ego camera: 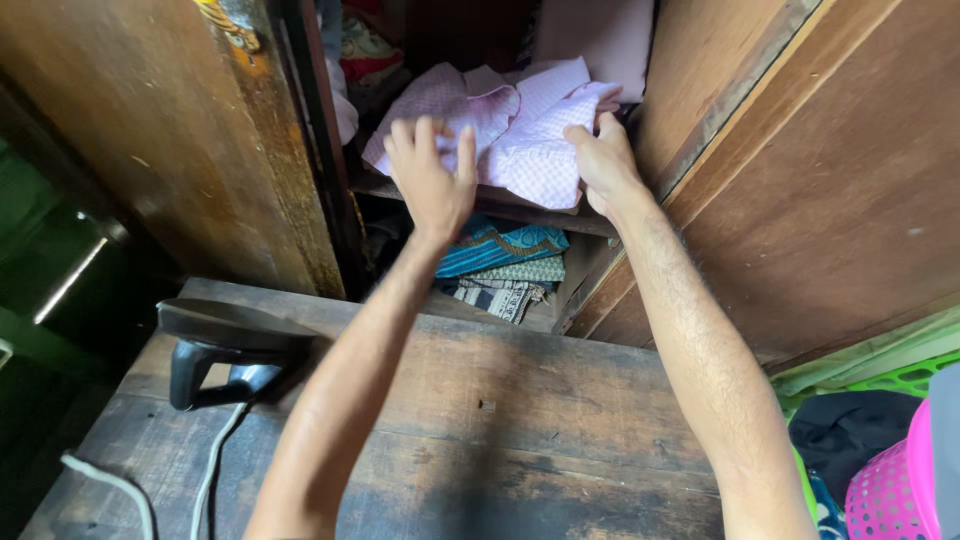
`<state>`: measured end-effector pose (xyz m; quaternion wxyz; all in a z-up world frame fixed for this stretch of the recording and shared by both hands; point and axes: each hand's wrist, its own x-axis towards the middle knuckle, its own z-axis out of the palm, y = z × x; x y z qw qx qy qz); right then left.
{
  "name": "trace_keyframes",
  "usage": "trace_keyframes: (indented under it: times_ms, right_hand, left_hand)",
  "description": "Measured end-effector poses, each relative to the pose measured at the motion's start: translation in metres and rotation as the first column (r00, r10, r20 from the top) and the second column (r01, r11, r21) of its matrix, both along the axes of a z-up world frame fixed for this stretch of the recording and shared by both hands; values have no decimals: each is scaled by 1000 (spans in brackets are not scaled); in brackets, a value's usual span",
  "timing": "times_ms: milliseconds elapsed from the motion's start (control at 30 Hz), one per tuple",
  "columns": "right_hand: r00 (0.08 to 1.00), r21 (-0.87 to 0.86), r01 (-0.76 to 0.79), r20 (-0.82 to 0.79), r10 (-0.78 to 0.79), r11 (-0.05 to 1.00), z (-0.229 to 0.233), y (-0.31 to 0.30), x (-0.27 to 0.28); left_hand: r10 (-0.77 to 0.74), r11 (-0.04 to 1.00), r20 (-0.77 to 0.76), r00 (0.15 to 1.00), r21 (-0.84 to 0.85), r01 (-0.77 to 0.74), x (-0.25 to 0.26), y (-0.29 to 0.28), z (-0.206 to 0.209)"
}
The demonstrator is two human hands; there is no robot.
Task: The person folds a patterned cloth and a pink shirt, placing them into a wooden cabinet. They then iron a pair of beige trousers on a wooden table and fold them into the cabinet. Finally, they fold a black pair of trousers on the table.
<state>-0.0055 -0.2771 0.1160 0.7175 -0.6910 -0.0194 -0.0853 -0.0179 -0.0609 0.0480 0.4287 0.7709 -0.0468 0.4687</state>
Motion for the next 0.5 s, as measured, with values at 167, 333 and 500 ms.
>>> trace_keyframes:
  times_ms: [167,333,500]
  right_hand:
    - [999,-74,-9,50,13,997,1,4,-20]
    - [994,-67,-63,83,68,996,12,-5,-50]
    - [985,-23,-145,94,147,989,29,-29,-92]
  left_hand:
    - [-521,609,-335,785,-790,67,-28,-25,-30]
    - [-833,-175,235,500,-971,164,-26,-22,-19]
    - [-764,-333,515,388,-830,447,-48,8,-2]
